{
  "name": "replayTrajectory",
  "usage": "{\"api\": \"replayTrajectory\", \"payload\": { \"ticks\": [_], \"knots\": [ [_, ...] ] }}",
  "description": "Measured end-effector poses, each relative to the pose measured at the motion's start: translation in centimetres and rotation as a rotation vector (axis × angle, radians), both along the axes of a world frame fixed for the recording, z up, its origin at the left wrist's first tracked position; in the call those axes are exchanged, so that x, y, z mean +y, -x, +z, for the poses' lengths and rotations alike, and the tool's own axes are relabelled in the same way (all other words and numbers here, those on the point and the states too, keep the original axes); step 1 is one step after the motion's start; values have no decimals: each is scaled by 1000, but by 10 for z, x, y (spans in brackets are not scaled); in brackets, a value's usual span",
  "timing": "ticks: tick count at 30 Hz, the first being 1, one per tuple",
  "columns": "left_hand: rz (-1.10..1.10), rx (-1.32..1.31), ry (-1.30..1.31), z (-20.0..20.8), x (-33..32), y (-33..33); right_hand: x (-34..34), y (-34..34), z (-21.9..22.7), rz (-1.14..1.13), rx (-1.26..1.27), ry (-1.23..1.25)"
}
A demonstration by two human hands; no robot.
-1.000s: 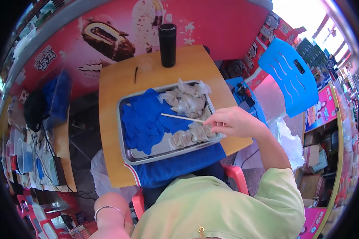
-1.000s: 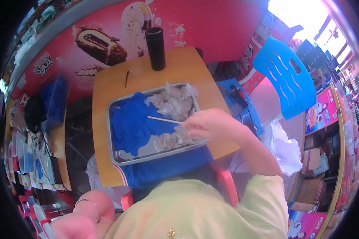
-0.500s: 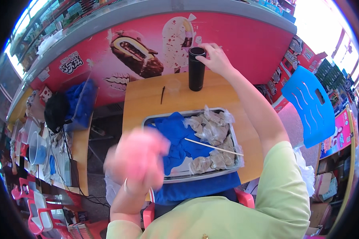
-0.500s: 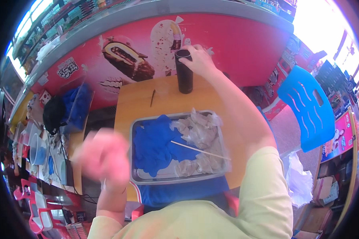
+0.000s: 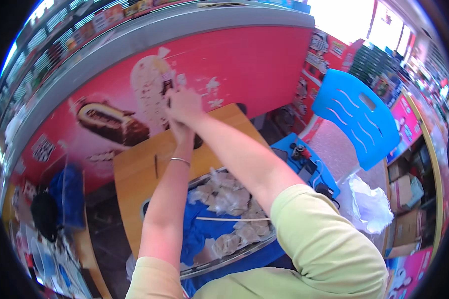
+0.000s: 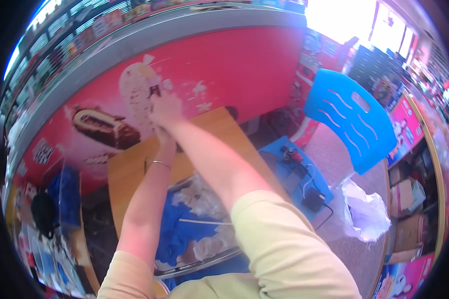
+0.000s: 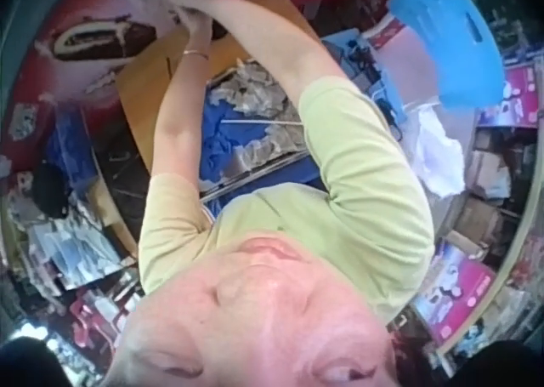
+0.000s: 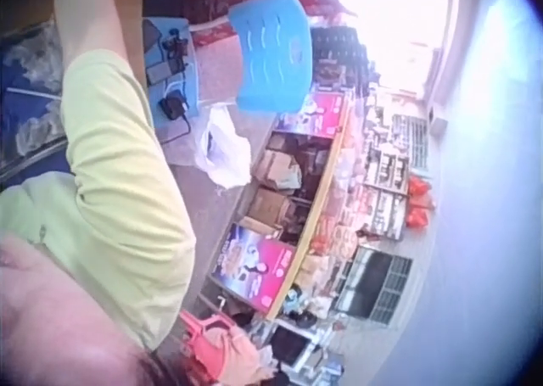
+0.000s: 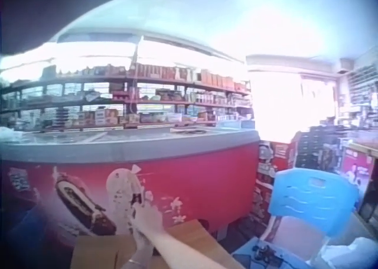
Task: The recorder is assembling small leather pieces by folding and manipulating them using a wooden stick.
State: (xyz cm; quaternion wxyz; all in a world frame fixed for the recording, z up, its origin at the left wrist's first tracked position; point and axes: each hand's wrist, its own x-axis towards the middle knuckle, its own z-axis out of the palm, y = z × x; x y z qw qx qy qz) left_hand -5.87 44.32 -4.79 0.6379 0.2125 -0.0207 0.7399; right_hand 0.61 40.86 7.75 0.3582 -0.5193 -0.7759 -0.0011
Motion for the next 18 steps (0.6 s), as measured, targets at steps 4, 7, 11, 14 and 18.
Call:
{"api": "replayTrajectory", "payload": {
  "ticks": [4,7,11,14,18],
  "knots": [
    [421,566,44,-12,12,-21,11,-22,-3,-22,49,-39],
    [687,961,-7,5,-2,-17,15,-26,-4,92,78,-23],
    [748,1252,32,24,-19,-1,32,-36,3,409,16,7],
    [805,1210,-29,43,-33,-23,42,-49,8,575,-69,-5],
    [764,1196,41,38,-32,-10,24,-29,40,297,-409,158]
  ]
}}
